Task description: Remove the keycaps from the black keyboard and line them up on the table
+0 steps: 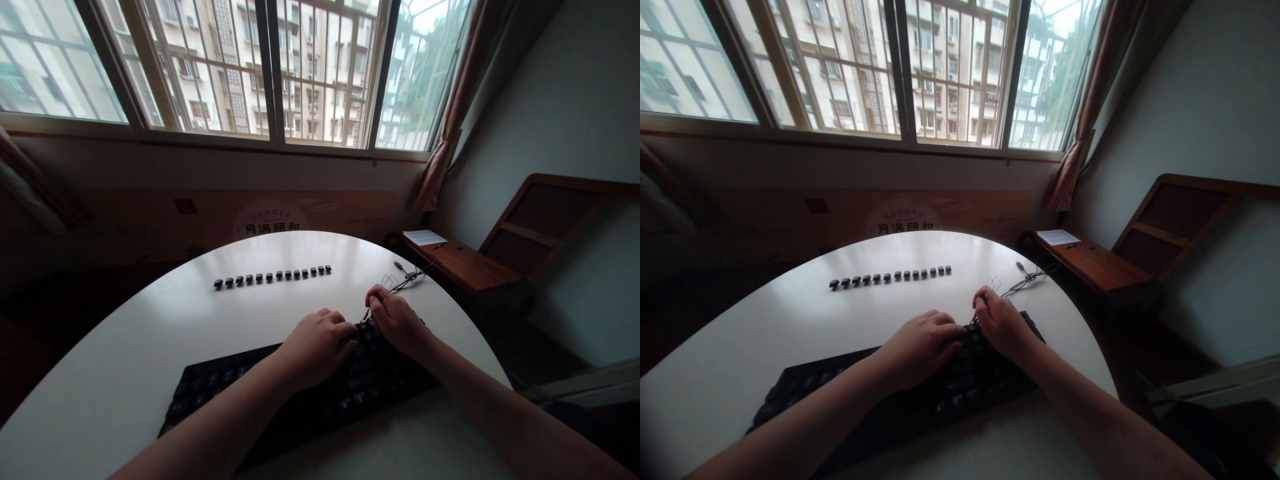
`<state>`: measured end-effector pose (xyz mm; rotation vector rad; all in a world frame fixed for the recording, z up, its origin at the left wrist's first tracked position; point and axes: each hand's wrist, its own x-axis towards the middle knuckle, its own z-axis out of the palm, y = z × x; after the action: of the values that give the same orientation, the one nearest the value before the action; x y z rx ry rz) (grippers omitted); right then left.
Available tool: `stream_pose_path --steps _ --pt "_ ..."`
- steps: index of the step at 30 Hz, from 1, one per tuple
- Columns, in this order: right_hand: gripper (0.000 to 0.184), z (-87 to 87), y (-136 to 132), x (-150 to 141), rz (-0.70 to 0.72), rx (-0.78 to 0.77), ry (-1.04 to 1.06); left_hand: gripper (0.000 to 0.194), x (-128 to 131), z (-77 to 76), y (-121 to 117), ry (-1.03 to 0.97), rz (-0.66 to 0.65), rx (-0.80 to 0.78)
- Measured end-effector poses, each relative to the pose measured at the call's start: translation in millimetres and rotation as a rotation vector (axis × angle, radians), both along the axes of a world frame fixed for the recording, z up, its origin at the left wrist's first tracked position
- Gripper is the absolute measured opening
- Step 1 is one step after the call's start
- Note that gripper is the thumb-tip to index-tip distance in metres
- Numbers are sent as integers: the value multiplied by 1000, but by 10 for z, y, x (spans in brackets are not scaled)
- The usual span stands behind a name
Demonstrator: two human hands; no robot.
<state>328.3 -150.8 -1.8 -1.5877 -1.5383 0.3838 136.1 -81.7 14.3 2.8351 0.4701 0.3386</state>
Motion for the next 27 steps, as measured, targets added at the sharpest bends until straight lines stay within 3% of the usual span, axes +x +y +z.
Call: stream_pose_path --steps 5,10,21,27 --pt "15 -34 29 22 0 -41 123 26 1 11 -5 9 2 2" --pt "15 -10 14 13 7 -60 117 26 -2 -12 10 -3 2 4" --pt "16 20 -32 -30 5 8 -189 27 -7 -17 7 16 11 -2" --pt "14 13 -77 -92 -1 22 -225 29 -9 -12 11 15 6 -8"
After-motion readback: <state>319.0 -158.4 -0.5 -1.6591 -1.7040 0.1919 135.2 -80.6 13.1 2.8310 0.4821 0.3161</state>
